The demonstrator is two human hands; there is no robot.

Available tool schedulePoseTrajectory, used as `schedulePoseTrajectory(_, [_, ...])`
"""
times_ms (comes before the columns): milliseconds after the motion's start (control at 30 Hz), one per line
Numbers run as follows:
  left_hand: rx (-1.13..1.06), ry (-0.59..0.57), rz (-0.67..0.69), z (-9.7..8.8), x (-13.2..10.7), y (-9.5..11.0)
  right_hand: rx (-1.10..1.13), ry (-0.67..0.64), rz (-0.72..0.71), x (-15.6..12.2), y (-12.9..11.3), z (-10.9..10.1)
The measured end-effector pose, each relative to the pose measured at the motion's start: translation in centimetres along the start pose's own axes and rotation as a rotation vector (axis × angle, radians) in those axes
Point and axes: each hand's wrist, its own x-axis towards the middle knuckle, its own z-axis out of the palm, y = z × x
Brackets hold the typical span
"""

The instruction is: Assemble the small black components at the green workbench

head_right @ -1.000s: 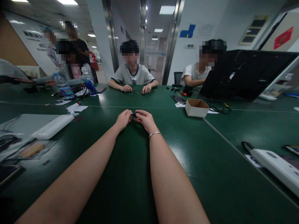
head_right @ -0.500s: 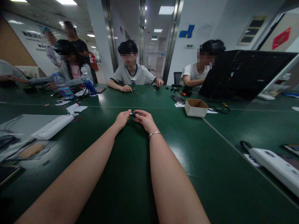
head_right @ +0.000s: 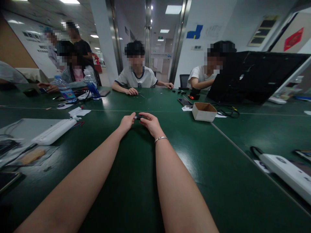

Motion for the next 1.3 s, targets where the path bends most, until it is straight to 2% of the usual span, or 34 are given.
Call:
schedulePoseTrajectory(400, [-0.054,0.032,0.105,0.6,-0.2,-0.8,0.009,0.149,0.121,0.1,-0.2,0.4])
schedulePoseTrajectory(833, [-0.262,0.031,0.026,0.0,-1.7,1.4,0.028,0.147,0.157,0.1,-0.1,0.3])
schedulePoseTrajectory(1167, [-0.216,-0.006,0.117,0.1,-1.4,0.7,0.072,0.189,0.152,-0.1,-0.5,0.5])
schedulePoseTrajectory(1300, [-0.217,0.001,0.113,0.2,-1.4,0.7,0.079,0.216,0.167,-0.1,-0.5,0.6])
